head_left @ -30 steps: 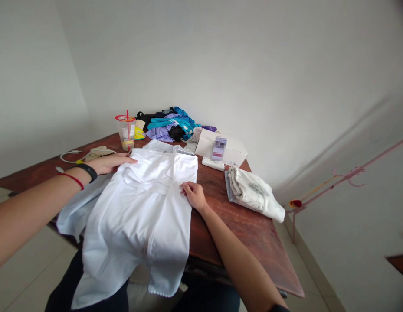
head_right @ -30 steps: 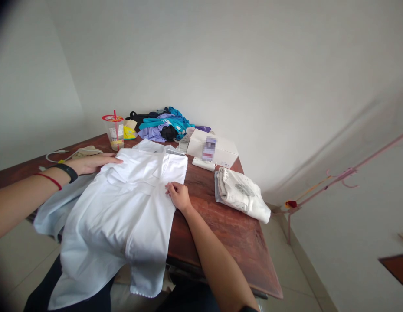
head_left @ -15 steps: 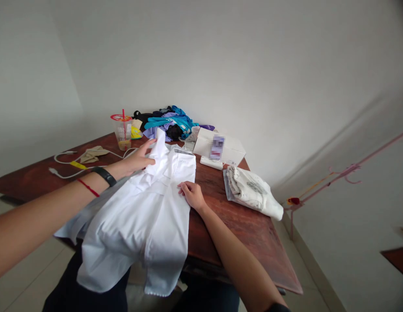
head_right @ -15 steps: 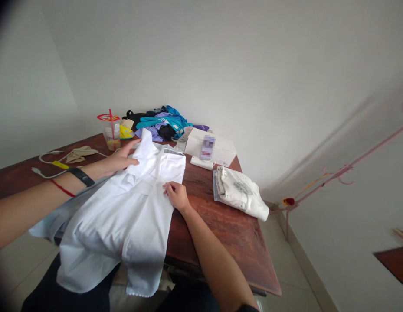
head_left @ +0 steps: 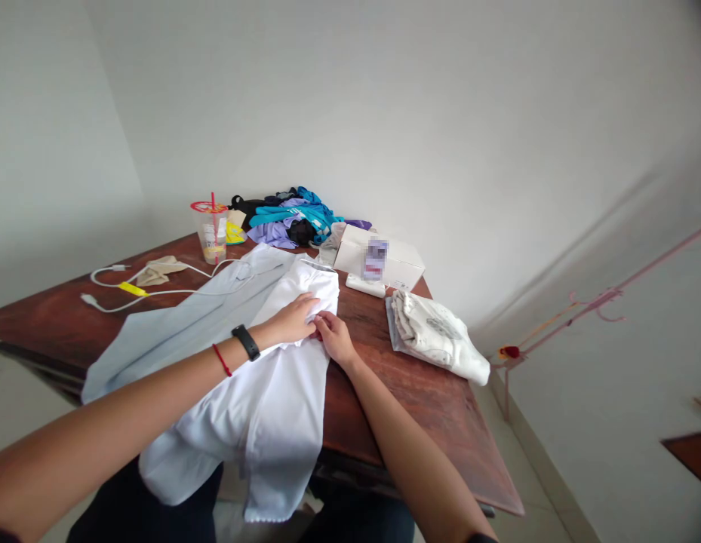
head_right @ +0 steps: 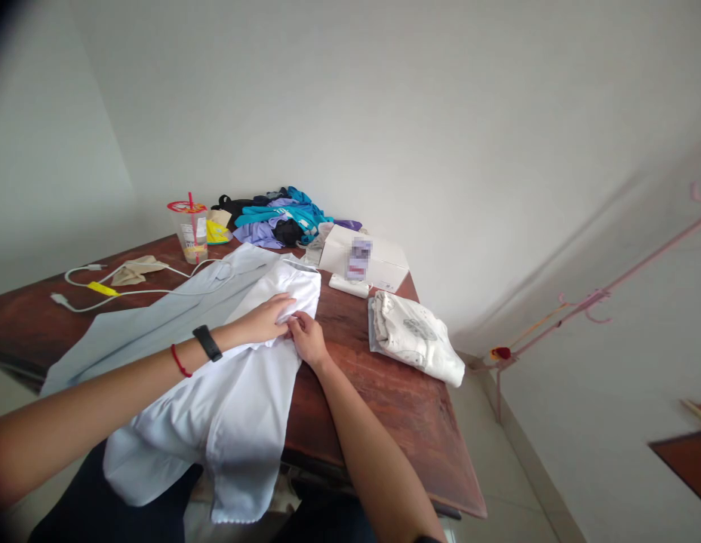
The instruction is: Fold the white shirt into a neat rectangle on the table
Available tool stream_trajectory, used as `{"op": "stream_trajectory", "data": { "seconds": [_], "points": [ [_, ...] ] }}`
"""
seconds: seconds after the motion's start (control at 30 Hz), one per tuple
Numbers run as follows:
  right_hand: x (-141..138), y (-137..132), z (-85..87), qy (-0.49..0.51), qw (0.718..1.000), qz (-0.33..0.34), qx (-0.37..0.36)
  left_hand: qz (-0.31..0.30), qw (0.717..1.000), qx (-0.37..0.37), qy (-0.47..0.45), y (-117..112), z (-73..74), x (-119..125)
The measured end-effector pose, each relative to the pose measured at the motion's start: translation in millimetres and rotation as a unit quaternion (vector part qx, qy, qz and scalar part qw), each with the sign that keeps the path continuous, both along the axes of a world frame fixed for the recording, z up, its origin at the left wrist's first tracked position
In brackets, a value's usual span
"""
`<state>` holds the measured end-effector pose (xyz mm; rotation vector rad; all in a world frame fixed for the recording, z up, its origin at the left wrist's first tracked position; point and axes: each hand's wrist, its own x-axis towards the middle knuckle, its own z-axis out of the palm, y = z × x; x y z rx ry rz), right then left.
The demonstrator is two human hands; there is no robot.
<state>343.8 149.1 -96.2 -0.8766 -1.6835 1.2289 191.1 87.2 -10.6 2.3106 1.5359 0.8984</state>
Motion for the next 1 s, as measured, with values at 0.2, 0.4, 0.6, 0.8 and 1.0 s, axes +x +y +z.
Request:
{"op": "stream_trajectory", "data": {
  "seconds": [0.2, 0.4, 0.6, 0.8, 1.0],
  "points": [
    [-2.9, -0.5, -3.3, 0.035, 0.999, -0.013, -0.035, 0.092, 0.995, -0.035, -0.003, -71.3, -2.4, -55.5],
    [-2.5, -6.1, 1.2, 0.062, 0.997, 0.014, -0.035, 0.240, 0.963, -0.108, -0.055, -163.4, -56.9, -112.4],
    [1.7, -7.4, 6.2, -0.026, 0.998, 0.054, 0.026, 0.242, 0.958, -0.156, 0.011, -186.1, -66.4, -119.1],
    [0.8, -4.4, 2.2, -0.029, 0.998, 0.054, -0.003, 0.211, 0.967, -0.137, 0.032, -193.3, -45.8, -83.3],
    [0.9, -6.6, 10.9, 0.009, 0.999, 0.002, -0.049, 0.203, 0.979, -0.032, 0.010, -199.1, -18.9, -32.4]
  ]
}}
